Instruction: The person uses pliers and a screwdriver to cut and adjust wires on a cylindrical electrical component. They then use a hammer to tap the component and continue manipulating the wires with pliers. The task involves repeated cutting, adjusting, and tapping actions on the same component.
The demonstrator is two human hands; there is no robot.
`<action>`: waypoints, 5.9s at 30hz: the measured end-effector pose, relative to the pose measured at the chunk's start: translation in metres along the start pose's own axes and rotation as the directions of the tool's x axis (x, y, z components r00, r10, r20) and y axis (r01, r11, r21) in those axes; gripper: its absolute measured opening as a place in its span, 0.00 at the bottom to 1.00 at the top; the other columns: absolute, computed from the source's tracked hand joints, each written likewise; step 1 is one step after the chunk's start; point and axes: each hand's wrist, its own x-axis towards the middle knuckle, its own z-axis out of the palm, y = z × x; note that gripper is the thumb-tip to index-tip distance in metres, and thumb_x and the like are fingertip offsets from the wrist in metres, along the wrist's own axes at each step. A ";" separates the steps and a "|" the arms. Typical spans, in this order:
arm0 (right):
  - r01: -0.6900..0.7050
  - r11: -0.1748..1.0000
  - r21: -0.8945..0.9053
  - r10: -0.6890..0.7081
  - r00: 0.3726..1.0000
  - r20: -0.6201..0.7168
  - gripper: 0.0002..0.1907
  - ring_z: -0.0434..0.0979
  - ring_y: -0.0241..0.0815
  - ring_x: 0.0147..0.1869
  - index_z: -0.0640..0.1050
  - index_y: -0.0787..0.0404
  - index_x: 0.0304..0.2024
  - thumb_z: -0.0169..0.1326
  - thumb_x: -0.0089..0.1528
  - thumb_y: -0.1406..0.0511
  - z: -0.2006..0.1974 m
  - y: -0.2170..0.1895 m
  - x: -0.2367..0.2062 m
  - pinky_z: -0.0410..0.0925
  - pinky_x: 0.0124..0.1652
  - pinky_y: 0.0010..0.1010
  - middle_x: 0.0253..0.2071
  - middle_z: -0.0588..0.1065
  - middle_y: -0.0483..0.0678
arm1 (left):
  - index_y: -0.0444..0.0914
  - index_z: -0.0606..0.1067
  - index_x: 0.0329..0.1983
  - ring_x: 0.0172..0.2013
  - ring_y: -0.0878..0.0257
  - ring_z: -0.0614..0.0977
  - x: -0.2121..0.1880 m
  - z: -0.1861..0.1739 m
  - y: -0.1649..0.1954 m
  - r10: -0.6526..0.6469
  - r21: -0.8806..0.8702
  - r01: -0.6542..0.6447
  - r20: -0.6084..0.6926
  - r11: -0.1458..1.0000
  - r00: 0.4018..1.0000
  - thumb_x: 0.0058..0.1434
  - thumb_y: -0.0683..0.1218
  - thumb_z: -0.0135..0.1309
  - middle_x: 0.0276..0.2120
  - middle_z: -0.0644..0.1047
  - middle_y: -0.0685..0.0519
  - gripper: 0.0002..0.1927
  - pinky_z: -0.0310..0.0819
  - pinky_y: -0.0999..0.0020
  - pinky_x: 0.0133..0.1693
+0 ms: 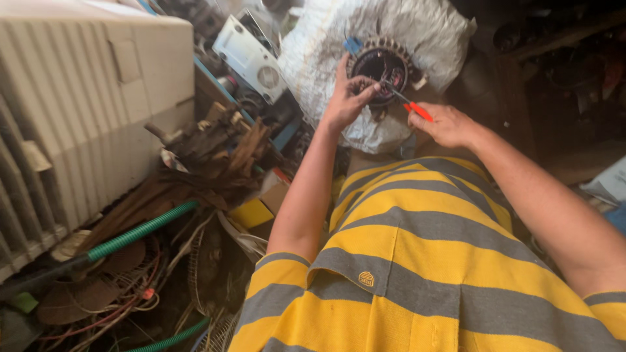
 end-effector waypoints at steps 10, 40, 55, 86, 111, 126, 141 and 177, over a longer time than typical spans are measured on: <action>-0.134 0.960 0.246 0.090 0.979 0.183 0.18 0.80 0.37 0.38 0.77 0.64 0.45 0.63 0.60 0.59 -0.006 0.010 0.015 0.73 0.41 0.30 0.35 0.80 0.49 | 0.32 0.81 0.34 0.54 0.56 0.76 0.005 -0.001 -0.019 0.243 0.193 -0.226 -0.074 0.955 0.967 0.59 0.41 0.62 0.72 0.47 0.39 0.05 0.75 0.63 0.53; 0.170 0.805 -0.568 -0.375 0.889 -0.265 0.18 0.75 0.61 0.48 0.73 0.63 0.51 0.61 0.60 0.68 -0.042 -0.044 -0.020 0.67 0.42 0.49 0.46 0.71 0.57 | 0.43 0.84 0.42 0.77 0.44 0.51 0.000 -0.013 0.003 0.017 0.291 -0.027 0.037 0.956 0.999 0.54 0.47 0.70 0.77 0.37 0.40 0.12 0.55 0.55 0.72; -0.050 0.929 0.366 0.010 0.994 0.112 0.18 0.79 0.34 0.50 0.79 0.62 0.54 0.50 0.71 0.57 -0.018 0.005 -0.004 0.71 0.52 0.28 0.45 0.81 0.46 | 0.42 0.85 0.42 0.79 0.43 0.46 0.001 -0.018 -0.013 0.041 0.266 -0.052 0.045 0.963 0.998 0.70 0.53 0.61 0.79 0.40 0.41 0.11 0.44 0.51 0.76; -0.075 0.807 0.585 -0.036 0.984 0.176 0.15 0.77 0.38 0.47 0.71 0.62 0.46 0.47 0.74 0.55 0.000 0.015 0.006 0.74 0.47 0.32 0.43 0.76 0.47 | 0.33 0.77 0.34 0.27 0.72 0.77 0.005 -0.011 -0.009 -0.084 -0.187 0.119 0.186 0.975 0.979 0.70 0.45 0.53 0.26 0.77 0.58 0.11 0.75 0.71 0.31; -0.072 0.907 0.415 -0.053 0.958 0.281 0.17 0.77 0.38 0.42 0.72 0.62 0.44 0.45 0.75 0.55 -0.029 0.010 0.016 0.72 0.43 0.32 0.40 0.76 0.47 | 0.33 0.73 0.33 0.29 0.74 0.68 0.009 -0.013 -0.022 0.023 -0.108 -0.005 0.168 0.994 0.986 0.72 0.43 0.55 0.27 0.70 0.63 0.12 0.64 0.71 0.33; -0.210 0.858 0.468 0.007 0.917 0.398 0.17 0.81 0.40 0.54 0.74 0.60 0.49 0.43 0.73 0.55 -0.036 0.012 0.022 0.75 0.49 0.33 0.49 0.79 0.47 | 0.33 0.76 0.34 0.29 0.73 0.72 0.008 -0.015 -0.017 0.038 -0.130 -0.014 0.183 0.991 0.982 0.71 0.43 0.55 0.27 0.75 0.62 0.10 0.68 0.72 0.34; -0.268 0.878 0.397 0.129 0.931 0.343 0.19 0.78 0.36 0.55 0.77 0.58 0.57 0.47 0.71 0.55 -0.040 -0.003 0.017 0.73 0.53 0.35 0.52 0.79 0.46 | 0.34 0.77 0.34 0.34 0.71 0.71 0.007 -0.015 -0.026 -0.002 0.086 -0.007 0.102 0.996 0.995 0.70 0.48 0.57 0.31 0.70 0.59 0.12 0.67 0.73 0.37; 0.010 0.980 0.198 -0.032 0.994 0.109 0.20 0.80 0.37 0.45 0.80 0.57 0.53 0.47 0.70 0.52 -0.006 -0.009 0.011 0.70 0.46 0.31 0.43 0.81 0.44 | 0.37 0.82 0.32 0.60 0.61 0.73 0.010 -0.020 -0.021 -0.007 0.098 0.002 0.056 0.995 0.998 0.65 0.46 0.59 0.76 0.40 0.47 0.08 0.71 0.61 0.60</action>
